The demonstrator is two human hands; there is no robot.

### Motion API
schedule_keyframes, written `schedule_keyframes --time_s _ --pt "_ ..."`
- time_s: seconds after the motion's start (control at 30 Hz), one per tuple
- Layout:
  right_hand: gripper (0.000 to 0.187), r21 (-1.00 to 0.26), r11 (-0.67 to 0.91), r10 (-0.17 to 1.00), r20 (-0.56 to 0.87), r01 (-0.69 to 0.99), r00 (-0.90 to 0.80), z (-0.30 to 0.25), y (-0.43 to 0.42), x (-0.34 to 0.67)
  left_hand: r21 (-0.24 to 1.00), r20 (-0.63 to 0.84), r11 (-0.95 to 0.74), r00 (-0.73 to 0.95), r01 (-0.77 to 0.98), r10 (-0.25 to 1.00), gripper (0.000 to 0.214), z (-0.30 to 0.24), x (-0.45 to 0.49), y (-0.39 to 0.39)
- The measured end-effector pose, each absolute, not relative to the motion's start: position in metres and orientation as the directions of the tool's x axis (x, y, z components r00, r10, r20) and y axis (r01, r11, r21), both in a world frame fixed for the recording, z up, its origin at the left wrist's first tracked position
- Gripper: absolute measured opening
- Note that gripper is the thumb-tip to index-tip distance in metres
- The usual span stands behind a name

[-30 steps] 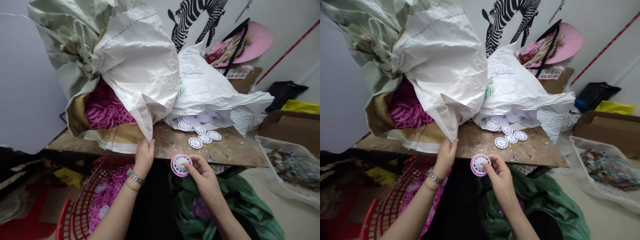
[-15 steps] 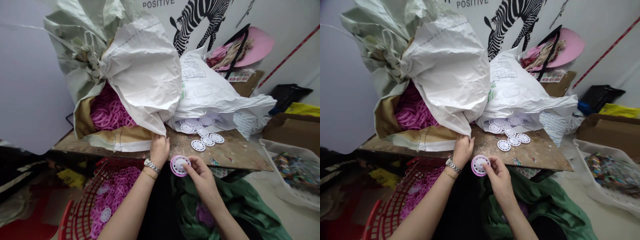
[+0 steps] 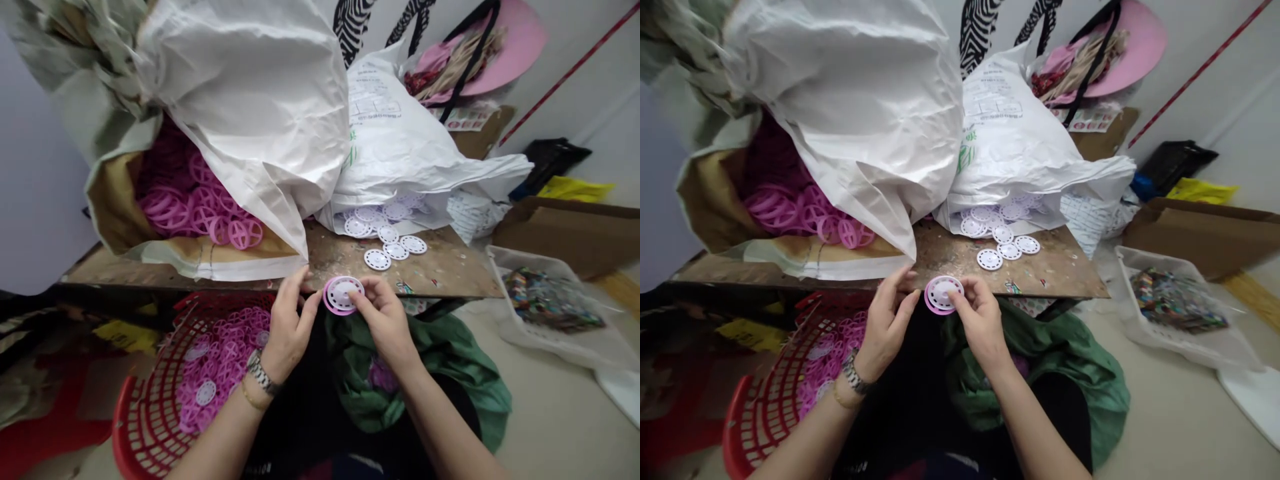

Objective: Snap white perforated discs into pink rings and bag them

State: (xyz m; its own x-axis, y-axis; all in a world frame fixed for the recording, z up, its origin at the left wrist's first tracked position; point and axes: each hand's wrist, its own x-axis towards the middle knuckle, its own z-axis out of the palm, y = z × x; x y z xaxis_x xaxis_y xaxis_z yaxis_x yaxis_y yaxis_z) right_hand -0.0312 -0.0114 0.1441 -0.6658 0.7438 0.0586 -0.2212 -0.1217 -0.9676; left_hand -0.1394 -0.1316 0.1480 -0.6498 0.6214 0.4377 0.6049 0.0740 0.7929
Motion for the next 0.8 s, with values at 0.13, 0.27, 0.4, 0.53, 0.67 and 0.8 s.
schedule_keyframes --time_s 0.13,0.27,0.4,0.53,0.67,0.8 --pt "0.024 -0.962 -0.135 0.742 0.061 -0.238 -0.667 0.141 -0.013 -0.033 0.998 -0.011 0.042 -0.554 0.044 0.832 0.040 0.144 -0.123 -0.124" --pt "0.045 -0.962 -0.164 0.714 0.036 -0.216 -0.700 0.136 -0.012 -0.032 0.992 -0.054 -0.026 -0.594 -0.125 0.803 0.034 0.140 -0.119 -0.115" --pt "0.036 -0.981 -0.110 0.647 0.052 -0.161 -0.761 0.134 -0.011 -0.031 0.991 -0.028 -0.062 -0.638 -0.119 0.770 0.030 0.138 -0.122 -0.115" --pt "0.024 -0.991 -0.014 0.649 0.095 -0.137 -0.754 0.136 -0.010 -0.029 0.997 0.011 -0.058 -0.616 -0.056 0.788 0.028 0.139 -0.124 -0.118" --pt "0.021 -0.992 0.033 0.662 0.112 -0.120 -0.741 0.139 -0.010 -0.028 0.999 0.041 -0.042 -0.569 0.012 0.821 0.028 0.141 -0.124 -0.119" --pt "0.016 -0.990 0.104 0.679 0.141 -0.096 -0.721 0.142 -0.013 -0.027 0.981 0.124 -0.004 -0.606 0.196 0.785 0.025 0.140 -0.121 -0.119"
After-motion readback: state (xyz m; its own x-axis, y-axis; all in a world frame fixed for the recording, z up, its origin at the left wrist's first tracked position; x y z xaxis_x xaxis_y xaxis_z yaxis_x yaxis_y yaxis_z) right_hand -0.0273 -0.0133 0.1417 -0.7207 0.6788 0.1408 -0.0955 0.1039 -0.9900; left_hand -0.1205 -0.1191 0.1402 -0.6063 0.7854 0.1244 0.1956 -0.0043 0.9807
